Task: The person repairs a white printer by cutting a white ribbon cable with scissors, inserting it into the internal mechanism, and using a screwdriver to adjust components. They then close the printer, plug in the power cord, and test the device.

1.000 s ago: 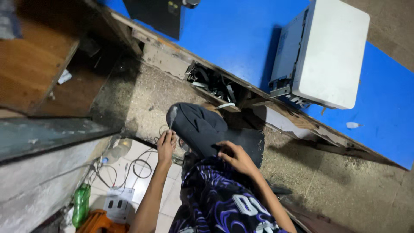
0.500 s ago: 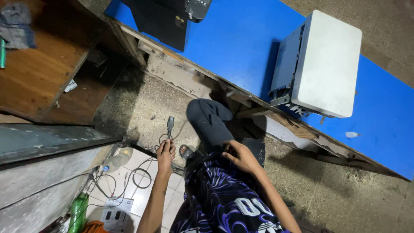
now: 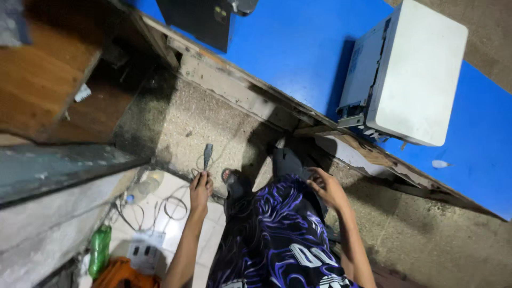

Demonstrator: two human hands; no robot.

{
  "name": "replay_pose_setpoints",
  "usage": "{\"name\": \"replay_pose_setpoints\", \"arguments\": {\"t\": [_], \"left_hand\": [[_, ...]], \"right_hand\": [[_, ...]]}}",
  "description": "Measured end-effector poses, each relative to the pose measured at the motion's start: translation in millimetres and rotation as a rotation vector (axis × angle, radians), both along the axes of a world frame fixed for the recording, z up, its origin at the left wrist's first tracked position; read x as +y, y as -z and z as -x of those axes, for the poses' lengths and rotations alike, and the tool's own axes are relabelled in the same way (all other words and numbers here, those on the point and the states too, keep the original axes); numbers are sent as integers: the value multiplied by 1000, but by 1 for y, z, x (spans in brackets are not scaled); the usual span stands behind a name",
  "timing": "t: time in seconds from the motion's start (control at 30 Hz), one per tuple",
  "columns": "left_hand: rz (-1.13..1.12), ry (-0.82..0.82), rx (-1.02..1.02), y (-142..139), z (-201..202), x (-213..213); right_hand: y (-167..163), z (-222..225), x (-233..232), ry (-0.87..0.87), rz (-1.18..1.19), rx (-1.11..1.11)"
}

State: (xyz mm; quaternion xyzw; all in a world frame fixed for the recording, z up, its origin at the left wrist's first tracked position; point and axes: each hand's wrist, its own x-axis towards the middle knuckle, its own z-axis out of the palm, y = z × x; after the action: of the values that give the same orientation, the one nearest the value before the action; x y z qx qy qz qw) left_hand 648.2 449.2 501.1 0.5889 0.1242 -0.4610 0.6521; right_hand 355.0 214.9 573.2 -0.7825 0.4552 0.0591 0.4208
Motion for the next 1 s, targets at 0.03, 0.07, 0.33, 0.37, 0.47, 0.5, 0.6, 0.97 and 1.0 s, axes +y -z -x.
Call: {"name": "replay_pose_setpoints", "arguments": {"t": [0.03,0.07,0.33,0.37,0.47,0.5,0.6,0.97,1.0], "left_hand": [[18,-2,-5,1,2,-2],[30,6,-13,3,2,-6],[80,-114,-23,10,26,-42],[69,-126,-38,10,31,-51],[40,-176,-57,11,48,-77],[39,-196,-53,11,55,-88],[-19,-184,-98,11,72,-114],[577,516,-299,0,151,-254],[597,555,-316,-6,158,-265]], "right_hand": [[1,1,-3,-6,-23,-4],[2,2,-6,-1,-51,-12],[4,12,-58,-142,33,21],[4,12,-70,-134,-25,58],[2,10,-106,-245,1,40],[-2,10,-118,-306,50,17],[-8,18,-144,-300,104,62],[-53,16,-183,-62,1184,-94],[-59,13,-182,-45,1169,-74]]}}
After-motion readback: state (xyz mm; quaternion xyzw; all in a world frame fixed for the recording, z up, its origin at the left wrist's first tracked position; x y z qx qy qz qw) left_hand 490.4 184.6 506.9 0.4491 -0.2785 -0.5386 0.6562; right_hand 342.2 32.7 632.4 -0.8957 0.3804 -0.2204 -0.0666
